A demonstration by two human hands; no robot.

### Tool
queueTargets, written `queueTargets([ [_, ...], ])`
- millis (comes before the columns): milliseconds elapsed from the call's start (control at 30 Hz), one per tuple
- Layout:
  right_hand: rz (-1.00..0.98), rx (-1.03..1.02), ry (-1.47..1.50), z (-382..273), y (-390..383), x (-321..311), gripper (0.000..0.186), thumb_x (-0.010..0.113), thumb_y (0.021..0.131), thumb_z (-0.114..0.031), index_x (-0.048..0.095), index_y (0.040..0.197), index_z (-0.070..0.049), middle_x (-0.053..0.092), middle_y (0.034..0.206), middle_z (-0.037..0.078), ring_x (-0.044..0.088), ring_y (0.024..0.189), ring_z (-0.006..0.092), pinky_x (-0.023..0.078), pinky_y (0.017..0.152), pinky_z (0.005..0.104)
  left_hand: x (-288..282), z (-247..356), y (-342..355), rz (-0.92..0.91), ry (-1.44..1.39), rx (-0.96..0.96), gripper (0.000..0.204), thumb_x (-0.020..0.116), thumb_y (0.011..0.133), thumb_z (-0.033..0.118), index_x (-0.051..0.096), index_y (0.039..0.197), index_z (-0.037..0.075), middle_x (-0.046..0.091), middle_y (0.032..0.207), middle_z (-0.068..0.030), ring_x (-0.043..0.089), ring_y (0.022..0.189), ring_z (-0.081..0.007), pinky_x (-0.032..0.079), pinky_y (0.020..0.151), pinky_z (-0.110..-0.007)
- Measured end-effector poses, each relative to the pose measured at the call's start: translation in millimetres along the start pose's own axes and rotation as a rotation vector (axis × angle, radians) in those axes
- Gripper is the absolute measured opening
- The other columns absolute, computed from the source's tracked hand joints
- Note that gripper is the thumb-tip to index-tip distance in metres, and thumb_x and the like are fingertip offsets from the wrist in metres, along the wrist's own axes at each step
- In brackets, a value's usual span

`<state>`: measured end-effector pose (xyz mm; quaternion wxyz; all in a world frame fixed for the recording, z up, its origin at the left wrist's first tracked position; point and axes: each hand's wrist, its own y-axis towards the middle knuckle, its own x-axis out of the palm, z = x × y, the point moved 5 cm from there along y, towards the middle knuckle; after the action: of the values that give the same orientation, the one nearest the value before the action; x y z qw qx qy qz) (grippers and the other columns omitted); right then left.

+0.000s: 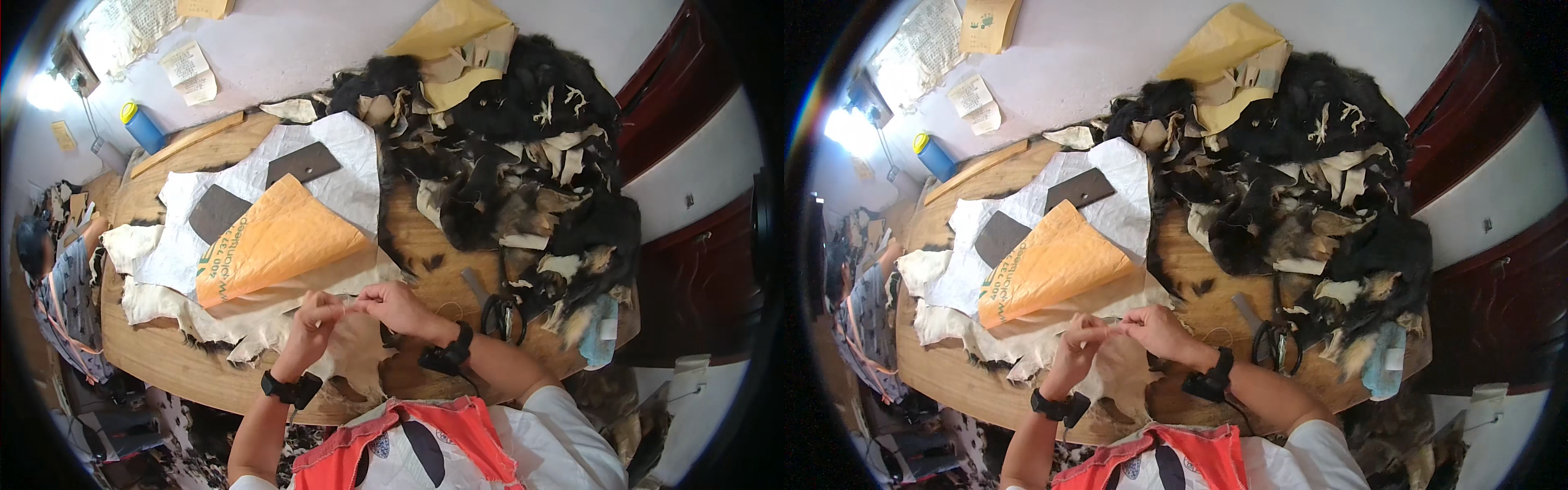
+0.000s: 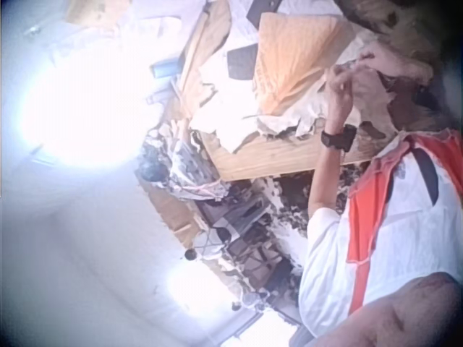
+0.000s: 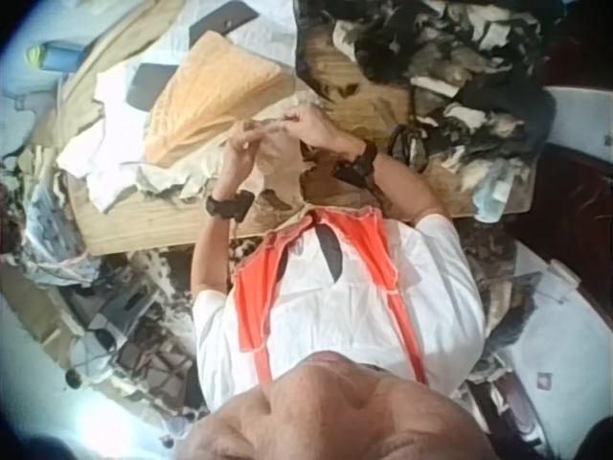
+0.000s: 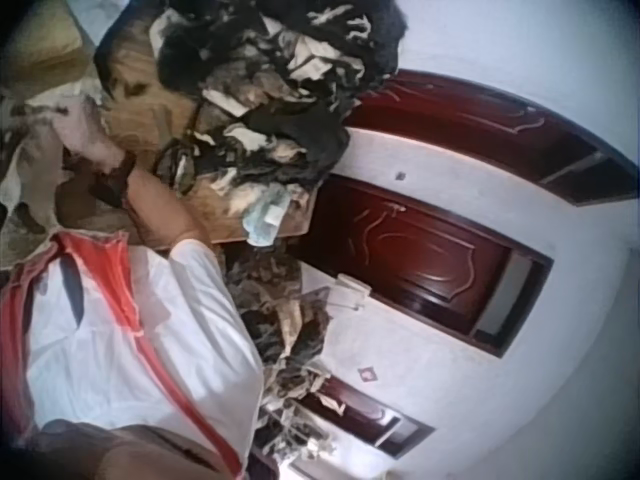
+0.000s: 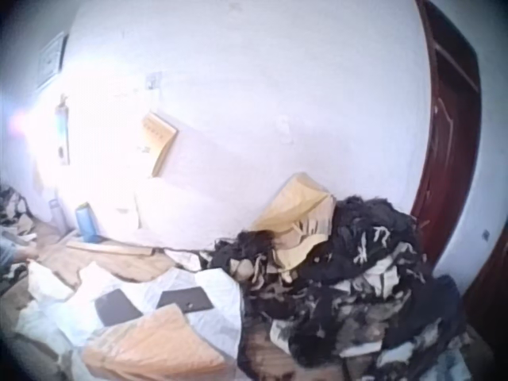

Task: Cutting and trimming animal hides and leather pieces using a utility knife in a workshop.

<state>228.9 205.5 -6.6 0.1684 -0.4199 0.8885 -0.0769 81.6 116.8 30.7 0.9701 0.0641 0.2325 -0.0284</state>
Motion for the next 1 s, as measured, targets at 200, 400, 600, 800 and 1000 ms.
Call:
queueTargets([
  [200, 0.136, -0.145, -0.316, -9.9, -14.4, 7.8, 0.016, 0.066, 0.085, -0.02, 0.069, 0.083, -0.005, 0.064, 0.066, 0.013, 0.064, 0.061, 0.0257, 0.049, 0.06, 0.0391, -6.3, -19.7, 22.6, 0.264, 0.348, -0.184, 0.011, 0.067, 0.083, 0.006, 0.074, 0.092, 0.006, 0.062, 0.088, -0.0112, 0.056, 0.092, -0.0304, 0.045, 0.081, -0.039],
  [400, -0.06, -0.296, -0.53, -36.7, -50.5, 11.7, 0.021, 0.061, 0.086, -0.024, 0.064, 0.076, -0.006, 0.062, 0.066, 0.018, 0.063, 0.064, 0.0367, 0.049, 0.06, 0.0465, 2.3, -40.3, 31.1, 0.205, 0.371, -0.212, 0.009, 0.07, 0.082, 0.015, 0.07, 0.082, 0.006, 0.063, 0.086, -0.012, 0.059, 0.087, -0.0333, 0.046, 0.08, -0.044],
  [600, -0.071, -0.254, 0.024, -33.7, -35.2, -8.1, 0.025, 0.057, 0.094, -0.019, 0.056, 0.072, -0.006, 0.055, 0.059, 0.005, 0.049, 0.049, 0.0174, 0.05, 0.064, 0.0408, 0.2, -33.3, 24.1, 0.206, 0.286, -0.268, 0.012, 0.07, 0.081, 0.015, 0.071, 0.09, 0.007, 0.065, 0.089, -0.0122, 0.059, 0.091, -0.0345, 0.045, 0.083, -0.044],
  [800, 0.127, -0.053, 0.965, -13.5, 14.8, -6.4, 0.026, 0.053, 0.102, -0.021, 0.055, 0.078, -0.011, 0.045, 0.064, -0.008, 0.041, 0.054, 0.0034, 0.034, 0.051, 0.0224, 24.5, 6.4, -11.6, 0.01, 0.804, -0.054, 0.062, 0.068, 0.087, 0.029, 0.049, 0.14, 0.004, 0.047, 0.146, -0.0157, 0.043, 0.134, -0.0352, 0.035, 0.107, -0.051],
  [1000, 0.125, 0.239, 1.057, 9.7, 28.1, 16.5, 0.024, 0.054, 0.102, -0.024, 0.054, 0.082, -0.012, 0.041, 0.062, -0.007, 0.035, 0.051, 0.0035, 0.033, 0.051, 0.0214, 34.3, 4.3, -15.4, -0.093, 0.898, -0.127, 0.075, 0.063, 0.091, 0.042, 0.037, 0.15, 0.004, 0.035, 0.156, -0.0151, 0.031, 0.145, -0.0358, 0.03, 0.111, -0.055],
])
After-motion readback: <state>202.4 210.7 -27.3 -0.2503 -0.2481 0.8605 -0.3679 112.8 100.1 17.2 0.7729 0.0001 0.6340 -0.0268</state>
